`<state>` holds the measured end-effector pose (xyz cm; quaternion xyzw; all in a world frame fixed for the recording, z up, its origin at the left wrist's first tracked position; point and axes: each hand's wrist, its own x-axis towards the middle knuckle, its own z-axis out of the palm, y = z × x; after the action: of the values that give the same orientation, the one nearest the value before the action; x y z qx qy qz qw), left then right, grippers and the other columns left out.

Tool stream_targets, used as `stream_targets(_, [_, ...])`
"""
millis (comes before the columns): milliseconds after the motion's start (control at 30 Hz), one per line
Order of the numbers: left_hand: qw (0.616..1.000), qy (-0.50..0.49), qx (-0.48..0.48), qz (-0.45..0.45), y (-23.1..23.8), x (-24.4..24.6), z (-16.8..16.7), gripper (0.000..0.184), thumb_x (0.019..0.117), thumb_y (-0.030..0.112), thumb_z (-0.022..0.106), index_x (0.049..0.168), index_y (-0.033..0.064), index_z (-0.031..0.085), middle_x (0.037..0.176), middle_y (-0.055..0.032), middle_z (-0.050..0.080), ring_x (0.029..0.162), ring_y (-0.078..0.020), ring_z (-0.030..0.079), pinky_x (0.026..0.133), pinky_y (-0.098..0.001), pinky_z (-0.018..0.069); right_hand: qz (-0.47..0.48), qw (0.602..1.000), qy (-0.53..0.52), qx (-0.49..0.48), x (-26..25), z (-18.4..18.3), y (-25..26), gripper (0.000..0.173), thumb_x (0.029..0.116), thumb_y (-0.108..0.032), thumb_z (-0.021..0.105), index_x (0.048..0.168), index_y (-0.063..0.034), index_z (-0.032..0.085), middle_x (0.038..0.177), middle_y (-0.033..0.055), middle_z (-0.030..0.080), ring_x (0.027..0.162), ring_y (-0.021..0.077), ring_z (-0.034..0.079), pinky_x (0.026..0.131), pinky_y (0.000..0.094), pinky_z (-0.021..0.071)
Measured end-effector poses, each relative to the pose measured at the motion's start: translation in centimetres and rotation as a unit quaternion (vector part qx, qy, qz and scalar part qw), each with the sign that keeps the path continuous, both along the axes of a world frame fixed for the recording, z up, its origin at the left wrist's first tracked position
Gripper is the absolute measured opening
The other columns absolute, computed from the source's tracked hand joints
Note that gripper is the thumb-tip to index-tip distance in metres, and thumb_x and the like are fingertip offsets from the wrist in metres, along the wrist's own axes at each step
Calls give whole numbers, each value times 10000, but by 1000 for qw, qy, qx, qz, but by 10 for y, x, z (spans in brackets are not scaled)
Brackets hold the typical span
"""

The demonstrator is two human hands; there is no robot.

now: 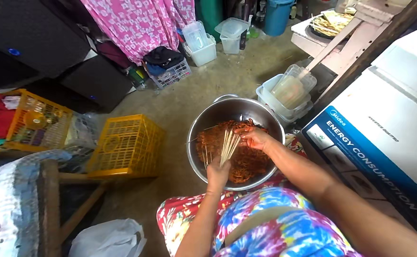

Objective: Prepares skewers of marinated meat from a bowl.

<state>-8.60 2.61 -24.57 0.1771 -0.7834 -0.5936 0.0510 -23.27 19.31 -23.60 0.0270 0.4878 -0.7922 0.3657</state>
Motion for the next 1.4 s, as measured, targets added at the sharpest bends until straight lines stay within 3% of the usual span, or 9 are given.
stream_targets(267, [1000,2,-11,14,1,1,0,115,860,82,656,962,29,649,663,31,581,493,-40,501,478,-232,445,-3,1000,3,3,0,3,2,249,1020,80,390,1187,40,571,977,96,653,842,198,672,835,380,587])
stream_targets(533, [1000,3,-22,13,1,2,0,206,815,56,656,1015,17,626,713,4,601,530,-65,552,510,-262,491,29,999,18,25,2,4,1,231,1020,79,426,1196,58,574,981,116,688,864,212,706,847,383,600])
stream_targets(667, [999,9,36,8,4,3,3,197,882,29,589,1075,-6,564,631,7,609,488,-90,592,470,-251,513,43,998,26,37,5,5,-1,279,1013,96,426,1264,64,544,1010,128,677,878,226,709,847,389,602])
stream_targets(767, [999,0,35,6,4,2,4,209,915,23,570,1119,-17,549,677,-10,597,508,-98,589,494,-259,527,27,998,36,36,4,3,-3,316,1036,55,429,1343,24,499,1010,152,679,860,260,718,834,426,610])
stream_targets(933, [1000,11,19,15,3,2,2,278,921,28,577,1190,-36,552,755,-40,623,547,-107,605,529,-284,551,-46,996,18,79,3,-1,-9,220,1089,-100,461,1218,58,542,939,162,678,755,257,714,740,416,633])
stream_targets(1133, [1000,21,2,15,4,2,2,277,920,20,576,1189,-40,552,800,-48,624,572,-99,602,556,-282,551,-66,994,-32,85,10,4,-15,186,1077,-72,466,1203,54,519,918,156,672,728,239,707,705,381,629])
stream_targets(1400, [995,16,-100,20,7,3,3,269,936,47,592,1189,-44,577,831,-84,640,635,-119,624,629,-323,559,-116,988,-62,76,23,6,-25,164,1074,-45,456,1183,71,499,887,166,672,740,249,720,728,383,636])
